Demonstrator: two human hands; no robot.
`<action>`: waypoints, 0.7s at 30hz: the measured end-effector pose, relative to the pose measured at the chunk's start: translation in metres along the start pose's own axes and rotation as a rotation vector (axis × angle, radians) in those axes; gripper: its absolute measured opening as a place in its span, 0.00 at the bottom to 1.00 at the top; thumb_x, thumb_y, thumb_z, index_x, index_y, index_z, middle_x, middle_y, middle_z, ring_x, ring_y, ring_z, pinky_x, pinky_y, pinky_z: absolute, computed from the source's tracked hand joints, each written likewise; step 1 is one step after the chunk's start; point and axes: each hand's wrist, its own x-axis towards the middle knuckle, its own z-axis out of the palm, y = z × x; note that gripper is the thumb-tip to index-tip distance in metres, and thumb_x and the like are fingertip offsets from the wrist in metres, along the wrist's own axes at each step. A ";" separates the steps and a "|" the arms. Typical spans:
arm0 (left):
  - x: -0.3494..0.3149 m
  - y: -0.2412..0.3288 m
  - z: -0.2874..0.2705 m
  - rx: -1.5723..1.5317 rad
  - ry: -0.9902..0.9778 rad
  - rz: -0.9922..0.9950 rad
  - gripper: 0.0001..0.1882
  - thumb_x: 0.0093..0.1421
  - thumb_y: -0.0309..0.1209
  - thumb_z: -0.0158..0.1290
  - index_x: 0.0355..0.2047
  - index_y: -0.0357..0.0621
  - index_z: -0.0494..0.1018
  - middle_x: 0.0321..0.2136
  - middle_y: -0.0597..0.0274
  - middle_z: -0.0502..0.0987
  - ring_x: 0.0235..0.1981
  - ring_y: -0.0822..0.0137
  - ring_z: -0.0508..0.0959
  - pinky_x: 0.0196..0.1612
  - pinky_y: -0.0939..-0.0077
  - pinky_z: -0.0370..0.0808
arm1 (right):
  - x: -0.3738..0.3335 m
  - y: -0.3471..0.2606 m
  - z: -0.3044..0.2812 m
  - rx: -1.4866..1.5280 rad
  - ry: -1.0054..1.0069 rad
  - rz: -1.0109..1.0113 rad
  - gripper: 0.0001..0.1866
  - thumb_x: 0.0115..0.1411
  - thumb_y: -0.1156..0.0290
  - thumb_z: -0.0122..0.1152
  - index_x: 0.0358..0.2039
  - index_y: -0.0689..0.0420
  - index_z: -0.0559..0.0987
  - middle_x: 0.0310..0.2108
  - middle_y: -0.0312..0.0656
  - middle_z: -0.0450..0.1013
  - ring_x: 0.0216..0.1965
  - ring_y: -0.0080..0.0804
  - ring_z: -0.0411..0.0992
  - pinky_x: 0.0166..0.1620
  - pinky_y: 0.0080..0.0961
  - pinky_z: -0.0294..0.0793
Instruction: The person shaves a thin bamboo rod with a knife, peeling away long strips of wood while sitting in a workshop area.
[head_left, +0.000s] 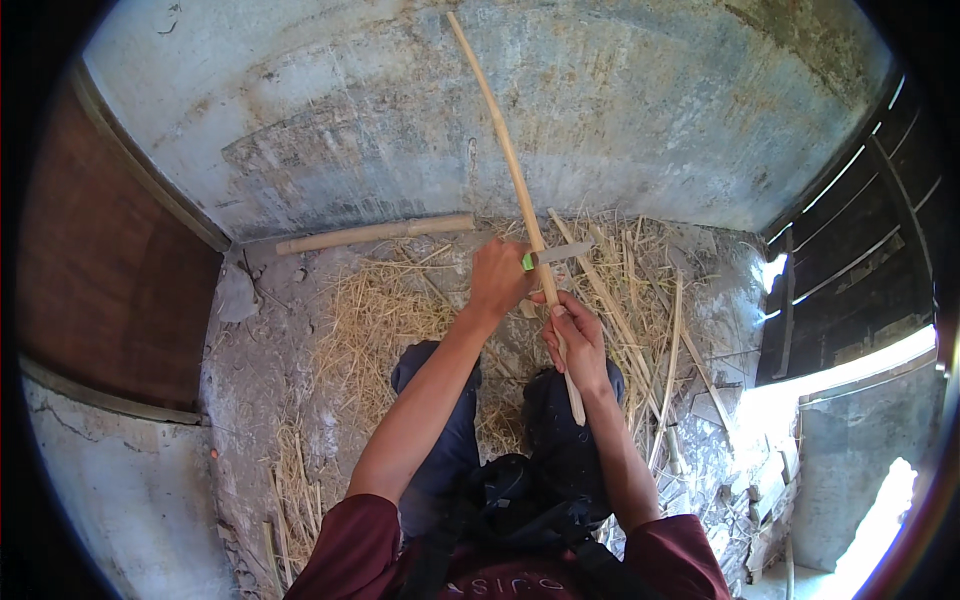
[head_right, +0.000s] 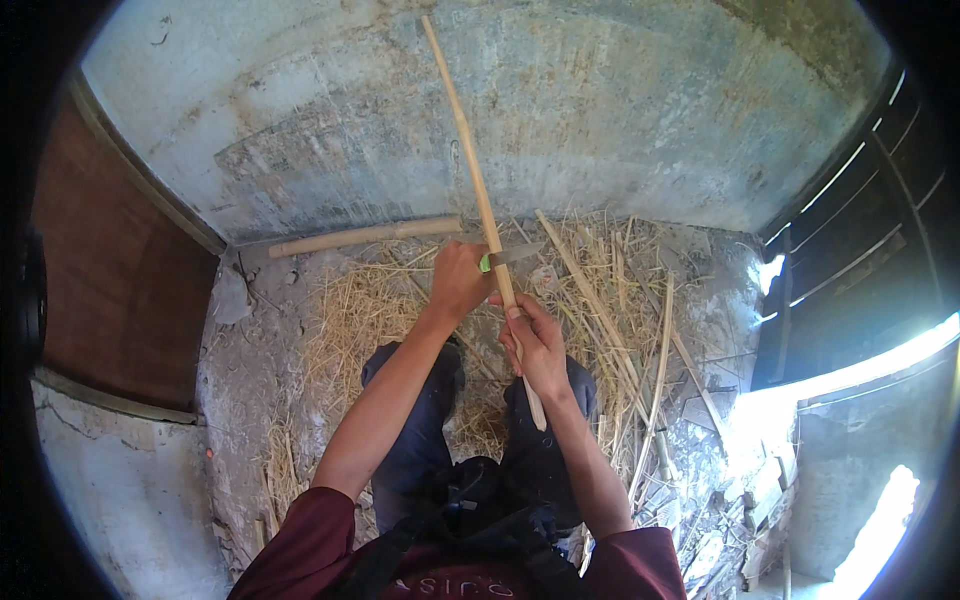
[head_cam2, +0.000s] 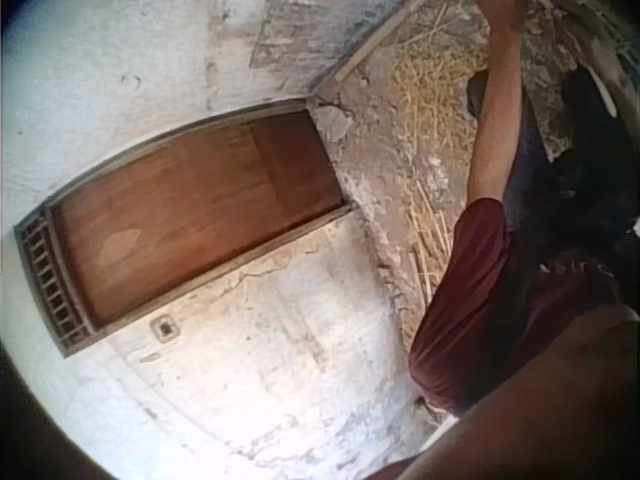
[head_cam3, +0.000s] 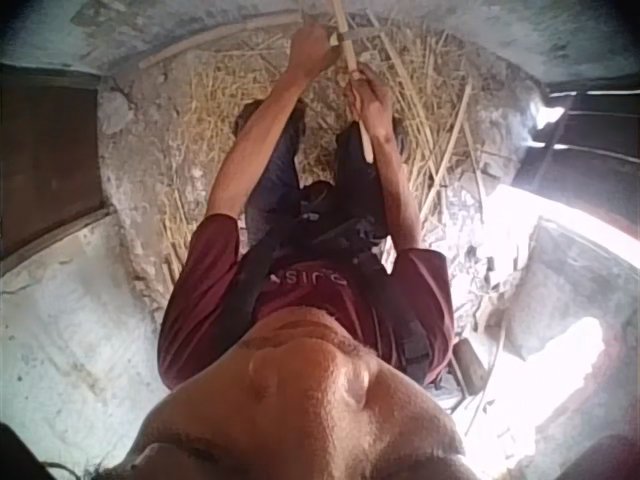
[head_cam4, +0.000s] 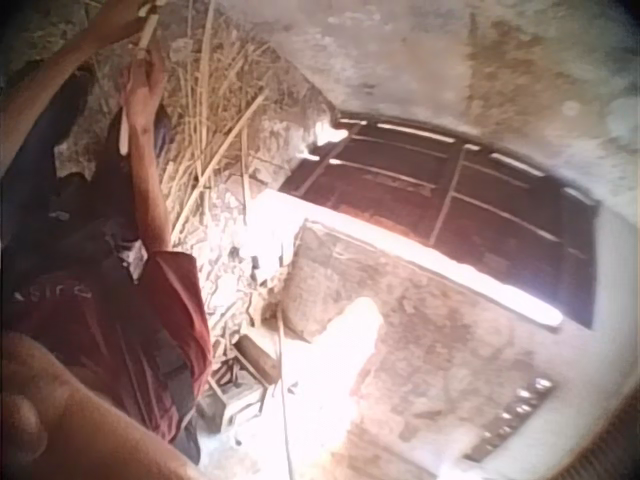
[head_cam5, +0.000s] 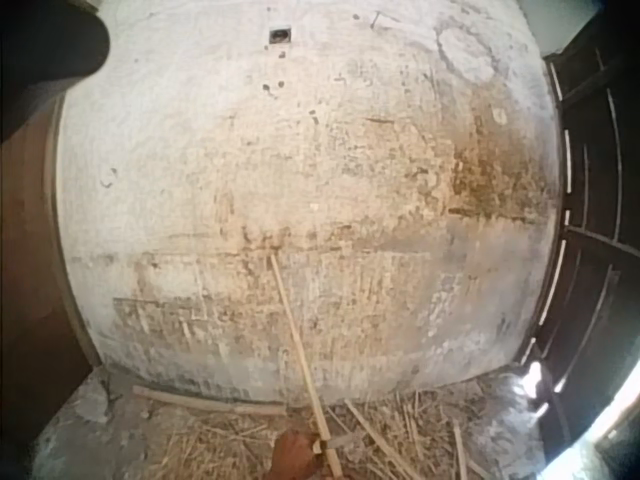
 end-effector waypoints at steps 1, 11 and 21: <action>-0.001 0.002 0.000 0.027 0.041 -0.007 0.08 0.55 0.32 0.62 0.26 0.39 0.84 0.24 0.41 0.81 0.28 0.38 0.82 0.36 0.44 0.77 | 0.000 0.000 0.000 0.000 -0.001 0.002 0.17 0.79 0.65 0.45 0.58 0.59 0.78 0.21 0.30 0.63 0.13 0.15 0.58 0.18 0.16 0.59; 0.004 0.005 0.010 0.051 0.067 -0.136 0.06 0.57 0.31 0.61 0.31 0.45 0.87 0.24 0.44 0.82 0.29 0.40 0.83 0.33 0.46 0.79 | 0.000 -0.002 -0.002 -0.022 -0.002 -0.006 0.17 0.79 0.66 0.45 0.58 0.59 0.77 0.21 0.29 0.63 0.13 0.14 0.57 0.18 0.15 0.58; 0.022 -0.004 0.018 0.108 0.216 -0.199 0.08 0.57 0.33 0.64 0.34 0.43 0.87 0.26 0.42 0.82 0.30 0.39 0.82 0.35 0.46 0.79 | -0.002 -0.004 -0.002 -0.011 0.006 0.027 0.16 0.80 0.64 0.45 0.57 0.57 0.77 0.20 0.28 0.61 0.14 0.13 0.56 0.18 0.15 0.56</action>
